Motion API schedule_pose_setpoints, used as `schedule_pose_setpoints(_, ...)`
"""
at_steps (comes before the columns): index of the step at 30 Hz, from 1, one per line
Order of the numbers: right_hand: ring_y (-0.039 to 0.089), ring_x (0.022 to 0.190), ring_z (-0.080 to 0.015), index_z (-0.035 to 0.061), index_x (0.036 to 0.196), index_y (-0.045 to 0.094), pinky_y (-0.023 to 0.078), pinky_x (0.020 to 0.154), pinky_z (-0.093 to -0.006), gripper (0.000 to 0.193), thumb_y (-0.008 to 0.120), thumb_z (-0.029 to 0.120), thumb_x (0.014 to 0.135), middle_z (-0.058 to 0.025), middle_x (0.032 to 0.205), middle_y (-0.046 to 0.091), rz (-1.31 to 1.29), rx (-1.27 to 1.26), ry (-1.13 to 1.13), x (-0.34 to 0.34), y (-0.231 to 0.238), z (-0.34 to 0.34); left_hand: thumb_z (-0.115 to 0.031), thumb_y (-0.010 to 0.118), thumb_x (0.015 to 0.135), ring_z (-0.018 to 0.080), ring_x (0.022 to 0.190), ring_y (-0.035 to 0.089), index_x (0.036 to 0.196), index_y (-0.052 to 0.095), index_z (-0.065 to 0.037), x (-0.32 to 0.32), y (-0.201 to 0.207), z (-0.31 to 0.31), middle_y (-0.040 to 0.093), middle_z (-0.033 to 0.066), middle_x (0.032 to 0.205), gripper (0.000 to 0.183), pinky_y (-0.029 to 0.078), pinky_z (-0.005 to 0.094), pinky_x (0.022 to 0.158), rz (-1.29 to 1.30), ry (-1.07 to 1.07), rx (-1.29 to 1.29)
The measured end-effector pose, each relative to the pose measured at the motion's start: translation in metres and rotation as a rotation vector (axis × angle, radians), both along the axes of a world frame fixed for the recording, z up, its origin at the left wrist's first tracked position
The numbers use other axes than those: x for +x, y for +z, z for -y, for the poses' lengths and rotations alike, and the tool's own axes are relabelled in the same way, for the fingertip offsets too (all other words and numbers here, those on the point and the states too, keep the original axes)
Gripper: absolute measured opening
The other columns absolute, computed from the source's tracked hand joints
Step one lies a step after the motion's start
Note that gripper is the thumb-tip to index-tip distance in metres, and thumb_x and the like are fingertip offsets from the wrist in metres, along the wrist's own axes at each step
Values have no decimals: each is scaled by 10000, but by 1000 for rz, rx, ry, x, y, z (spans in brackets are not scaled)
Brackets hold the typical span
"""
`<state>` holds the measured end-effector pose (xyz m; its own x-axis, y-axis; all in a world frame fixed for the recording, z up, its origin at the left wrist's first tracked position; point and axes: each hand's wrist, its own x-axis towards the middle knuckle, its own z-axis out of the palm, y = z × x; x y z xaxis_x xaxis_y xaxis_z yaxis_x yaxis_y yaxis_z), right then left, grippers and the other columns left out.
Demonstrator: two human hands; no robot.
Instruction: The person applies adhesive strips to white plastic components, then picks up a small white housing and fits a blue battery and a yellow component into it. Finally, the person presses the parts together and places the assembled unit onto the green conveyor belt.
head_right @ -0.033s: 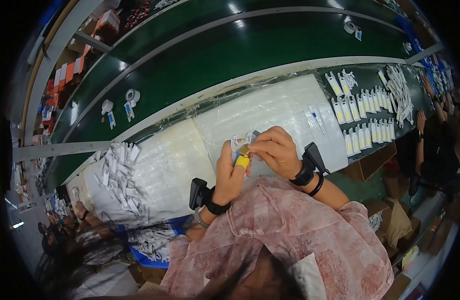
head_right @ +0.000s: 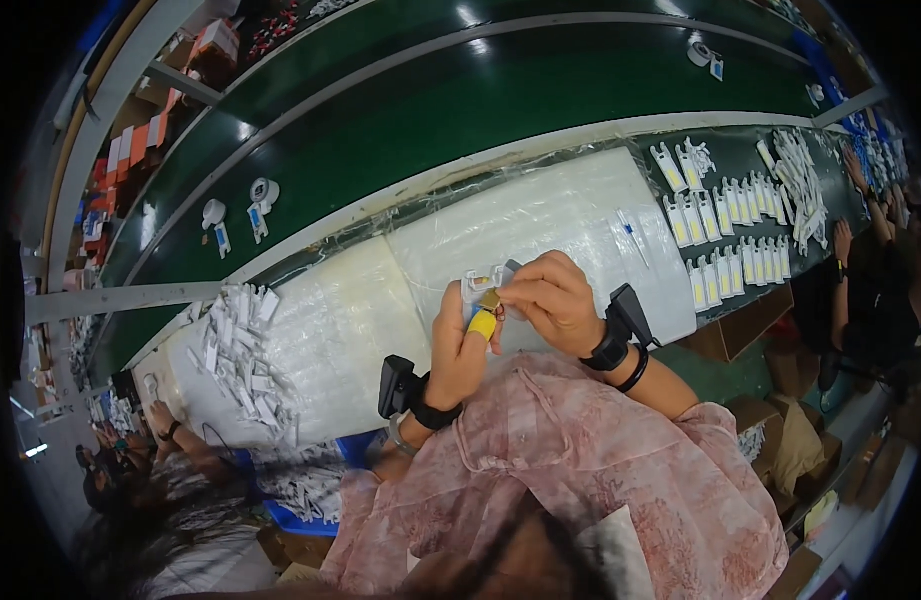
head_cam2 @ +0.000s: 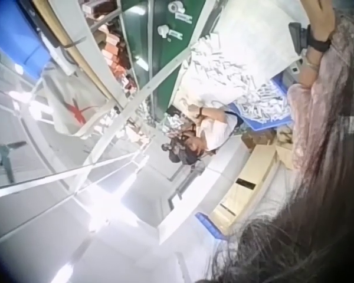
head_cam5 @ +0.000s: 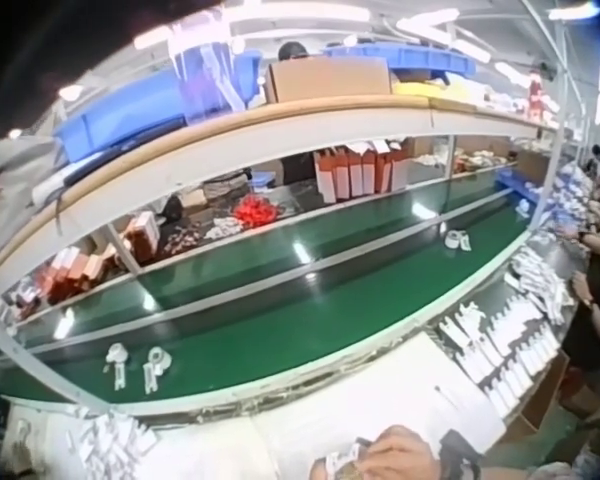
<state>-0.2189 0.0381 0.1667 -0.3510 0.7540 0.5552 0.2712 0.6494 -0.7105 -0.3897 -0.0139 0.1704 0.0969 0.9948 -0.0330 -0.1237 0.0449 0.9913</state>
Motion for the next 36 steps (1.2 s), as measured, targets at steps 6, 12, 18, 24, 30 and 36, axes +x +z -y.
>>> schedule_pose_setpoints(6, 554, 731, -225, 92, 928, 720, 441, 654, -326, 277, 795, 9, 674, -35, 857, 641, 66, 93, -25, -1, 8, -1, -65, 545, 879, 356, 810, 625, 1178, 469, 46, 0, 11, -1, 624, 213, 934, 327, 485, 369, 700, -135, 2, -1)
schedule_pose_setpoints(12, 557, 726, -227, 85, 918, 710, 442, 655, -329, 271, 793, 18, 669, -35, 854, 642, 155, 123, -36, -2, 18, -1, -116, 501, 965, 244, 741, 560, 1189, 467, 27, 3, -8, 4, 583, 133, 865, 268, 457, 311, 629, -169, 40, 8)
schedule_pose_setpoints(18, 553, 726, -246, 64, 930, 700, 446, 640, -342, 320, 757, -56, 639, -62, 856, 633, 199, 113, -17, -4, 26, -1, -97, 440, 996, 69, 608, 485, 1142, 491, 7, 5, -7, 1, 535, 20, 744, 186, 419, 222, 532, -171, 70, 81)
schedule_pose_setpoints(24, 561, 726, -253, 52, 924, 693, 450, 639, -348, 307, 750, -58, 643, -70, 857, 634, 222, 106, -13, -6, 30, 1, -107, 422, 1011, 68, 603, 481, 1107, 512, 12, 7, -5, 2, 526, 20, 724, 178, 414, 223, 513, -177, 110, 101)
schedule_pose_setpoints(30, 568, 728, -259, 35, 919, 682, 452, 634, -353, 282, 744, -58, 660, -82, 853, 630, 196, 104, 8, -9, 30, 4, -132, 440, 1018, 60, 590, 475, 1064, 533, 7, 9, -6, 7, 537, 17, 717, 174, 409, 219, 507, -131, 162, 75)
schedule_pose_setpoints(36, 575, 733, -269, 30, 922, 669, 454, 634, -356, 262, 746, -46, 683, -99, 867, 622, 224, 98, 8, -12, 20, 7, -148, 463, 1021, 58, 568, 467, 1023, 541, 3, 2, -8, 6, 543, 12, 699, 170, 394, 221, 496, -210, 141, 30)
